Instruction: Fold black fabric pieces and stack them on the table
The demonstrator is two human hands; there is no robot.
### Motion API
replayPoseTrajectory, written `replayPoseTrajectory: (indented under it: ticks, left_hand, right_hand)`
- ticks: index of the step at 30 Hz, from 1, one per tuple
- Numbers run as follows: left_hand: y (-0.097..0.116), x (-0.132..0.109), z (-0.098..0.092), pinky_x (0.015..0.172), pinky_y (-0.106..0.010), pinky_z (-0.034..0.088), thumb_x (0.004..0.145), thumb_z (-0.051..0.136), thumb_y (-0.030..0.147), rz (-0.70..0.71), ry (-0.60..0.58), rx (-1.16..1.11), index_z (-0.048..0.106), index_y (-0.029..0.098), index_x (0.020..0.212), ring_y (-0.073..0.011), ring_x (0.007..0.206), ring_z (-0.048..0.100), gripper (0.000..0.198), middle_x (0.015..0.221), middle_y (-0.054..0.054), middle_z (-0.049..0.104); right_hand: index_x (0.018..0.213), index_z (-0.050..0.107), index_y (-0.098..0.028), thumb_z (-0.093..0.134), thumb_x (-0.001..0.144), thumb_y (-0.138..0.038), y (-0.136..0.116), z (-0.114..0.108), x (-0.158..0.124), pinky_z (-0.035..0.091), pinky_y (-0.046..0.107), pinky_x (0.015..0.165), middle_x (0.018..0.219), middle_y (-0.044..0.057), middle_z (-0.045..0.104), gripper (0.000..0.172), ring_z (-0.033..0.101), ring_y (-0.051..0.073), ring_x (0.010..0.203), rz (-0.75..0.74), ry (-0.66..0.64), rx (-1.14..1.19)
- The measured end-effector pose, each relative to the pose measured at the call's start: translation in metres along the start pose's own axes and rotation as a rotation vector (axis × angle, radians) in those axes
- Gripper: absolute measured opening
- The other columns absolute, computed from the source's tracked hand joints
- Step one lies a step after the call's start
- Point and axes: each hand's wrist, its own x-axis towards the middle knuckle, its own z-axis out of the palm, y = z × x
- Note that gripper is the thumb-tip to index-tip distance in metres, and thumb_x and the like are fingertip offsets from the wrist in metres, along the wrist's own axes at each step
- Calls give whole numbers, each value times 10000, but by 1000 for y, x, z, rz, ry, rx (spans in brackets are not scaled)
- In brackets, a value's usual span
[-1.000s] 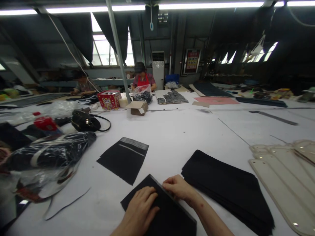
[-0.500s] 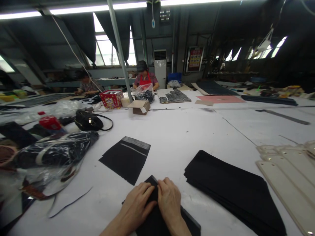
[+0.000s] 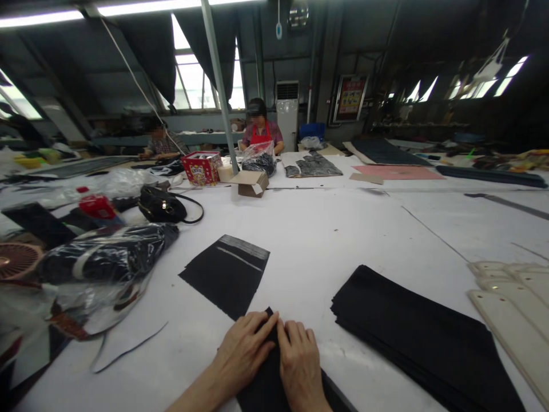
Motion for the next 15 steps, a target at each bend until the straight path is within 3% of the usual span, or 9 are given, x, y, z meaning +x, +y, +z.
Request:
replayPoseTrajectory:
  ticks: [7,15]
  left_hand:
    - [-2,1,4,940,-412,468,893,579,237,-14,24,8,441,226,1367,-245,1113,511,493,1234,-76,553]
    - [-2,0,5,956,-401,468,903,568,245,-33,45,4,451,228,1366,-235,1130,514,479,1237,-74,551]
  right_hand:
    - [1215,536,-102,372,903,-66,-2,3,-1,406,383,731,932,92,561,354,504,227,828,-33,-22,-40]
    - [1179,553,-88,343,913,-69,-2,4,1,400,372,713,901,92,569,340,506,218,800,-74,28,-57]
